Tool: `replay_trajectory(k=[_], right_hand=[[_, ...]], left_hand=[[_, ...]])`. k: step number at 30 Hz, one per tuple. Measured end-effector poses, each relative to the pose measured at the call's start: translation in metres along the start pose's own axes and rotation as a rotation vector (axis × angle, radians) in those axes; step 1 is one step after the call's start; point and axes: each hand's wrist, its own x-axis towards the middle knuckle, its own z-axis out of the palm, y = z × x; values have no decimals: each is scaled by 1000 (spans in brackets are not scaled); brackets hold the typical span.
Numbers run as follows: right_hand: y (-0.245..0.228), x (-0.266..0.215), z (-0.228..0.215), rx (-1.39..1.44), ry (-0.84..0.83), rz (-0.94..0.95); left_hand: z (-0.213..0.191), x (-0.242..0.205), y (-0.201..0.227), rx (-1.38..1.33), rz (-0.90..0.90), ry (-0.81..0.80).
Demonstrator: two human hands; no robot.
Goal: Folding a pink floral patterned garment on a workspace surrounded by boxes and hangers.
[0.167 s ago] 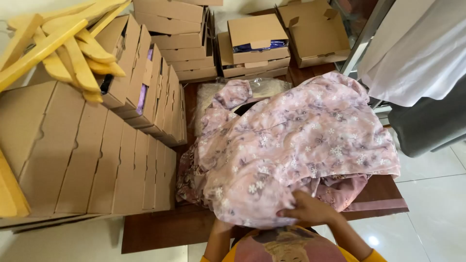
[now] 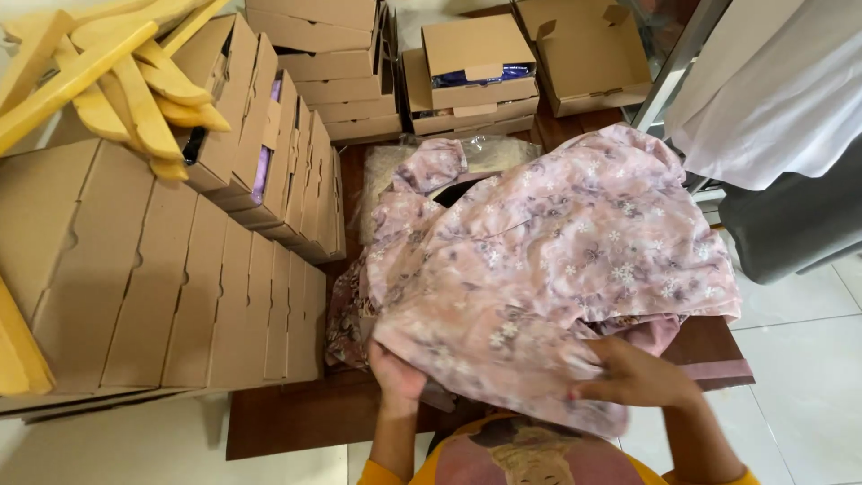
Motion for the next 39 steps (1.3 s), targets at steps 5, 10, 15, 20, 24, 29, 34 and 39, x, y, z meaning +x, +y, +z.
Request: replay_trajectory(k=[5,10,15,20,24,29,34,39], right_hand=[[9,-29,-16,-11,-138,-15],[0,-12,-7,41,-93,86],[-3,-2,8,121,-217,427],[52,-2,7,-296,-139,-19],[-51,40,-35,311,-33,452],[-51,96,-90,722,650,50],[76,115,-75,-25,699,124],[149,65,-16,-697,600,328]], left_hand=[[2,42,0,-500,-3,-367],[62,74,72,470,-145,210],[-36,115,81,618,200,92],[-24,61,67,1298,529,184],[28,6,53,1287,-109,-530],[42,8,41,1437,70,-790],[50,10,57,1718,49,-404],[-23,37,13,1499,344,-224]])
